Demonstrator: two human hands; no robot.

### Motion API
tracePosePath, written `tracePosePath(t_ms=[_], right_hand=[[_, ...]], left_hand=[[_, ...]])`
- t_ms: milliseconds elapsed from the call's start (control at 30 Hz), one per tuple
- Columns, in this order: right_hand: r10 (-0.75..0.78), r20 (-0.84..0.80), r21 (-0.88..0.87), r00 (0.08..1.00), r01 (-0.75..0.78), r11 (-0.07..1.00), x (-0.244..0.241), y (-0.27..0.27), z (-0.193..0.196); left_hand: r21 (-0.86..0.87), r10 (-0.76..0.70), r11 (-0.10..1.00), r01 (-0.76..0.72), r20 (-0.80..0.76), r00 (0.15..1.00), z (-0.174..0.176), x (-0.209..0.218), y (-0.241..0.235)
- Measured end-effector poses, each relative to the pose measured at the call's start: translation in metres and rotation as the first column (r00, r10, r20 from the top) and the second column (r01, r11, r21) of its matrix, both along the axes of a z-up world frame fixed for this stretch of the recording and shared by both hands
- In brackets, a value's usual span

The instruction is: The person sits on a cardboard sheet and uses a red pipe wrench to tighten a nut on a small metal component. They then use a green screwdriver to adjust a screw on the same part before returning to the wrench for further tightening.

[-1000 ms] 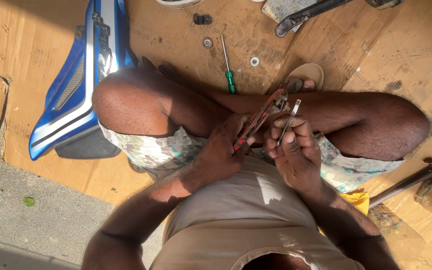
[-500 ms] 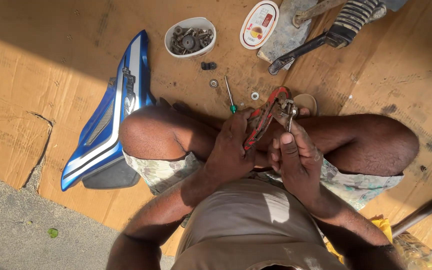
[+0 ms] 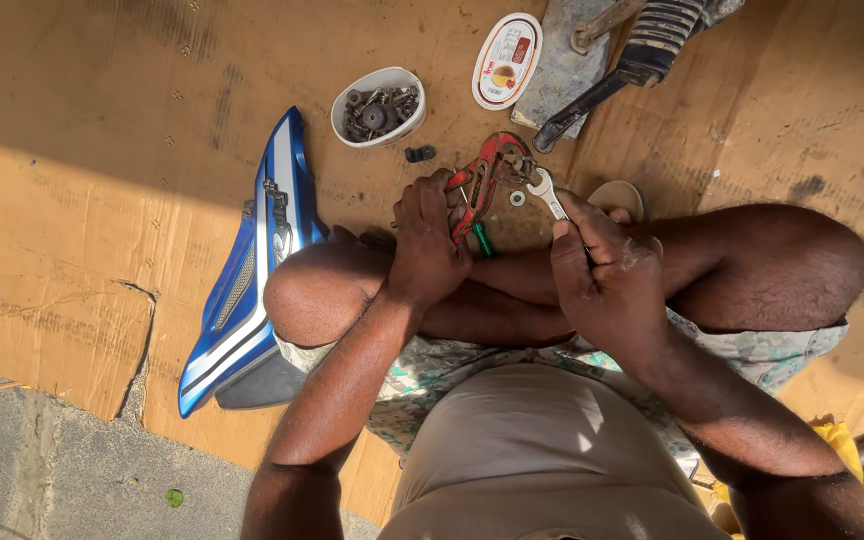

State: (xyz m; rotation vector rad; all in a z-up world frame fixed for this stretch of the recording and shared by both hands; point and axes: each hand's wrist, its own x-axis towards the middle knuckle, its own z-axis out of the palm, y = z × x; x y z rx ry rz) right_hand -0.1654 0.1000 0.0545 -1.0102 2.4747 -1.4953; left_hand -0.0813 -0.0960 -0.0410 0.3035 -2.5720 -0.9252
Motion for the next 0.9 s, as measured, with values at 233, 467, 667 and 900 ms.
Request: tracePosePath(t_ms=[233,467,667,900], right_hand=[[-0.012,0.068,0.07,0.998,0.007,0.998,-0.012,-0.001,0.016],[0.023,0.048,0.143,0.999,-0.03,0.989,-0.015,0.005,0.028],[0.044,0.121,0.241,0.992,-0.072,0.968,-0.024,0.004,0.031],[0.1,0.186,0.14,0.977,-0.127,0.982,-0.019,-0.008,0.01]], left_hand=[[0.029,-0.02,0.999,0.019,0.042,0.999,-0.003,0.001,-0.001],[-0.033,0.006,0.999,-0.004,0.044,0.999,-0.004,-0.003,0.001],[-0.127,0.028,0.992,-0.023,0.034,0.999,-0.008,-0.007,-0.003],[-0.241,0.066,0.968,-0.065,-0.007,0.998,-0.022,-0.012,-0.006]])
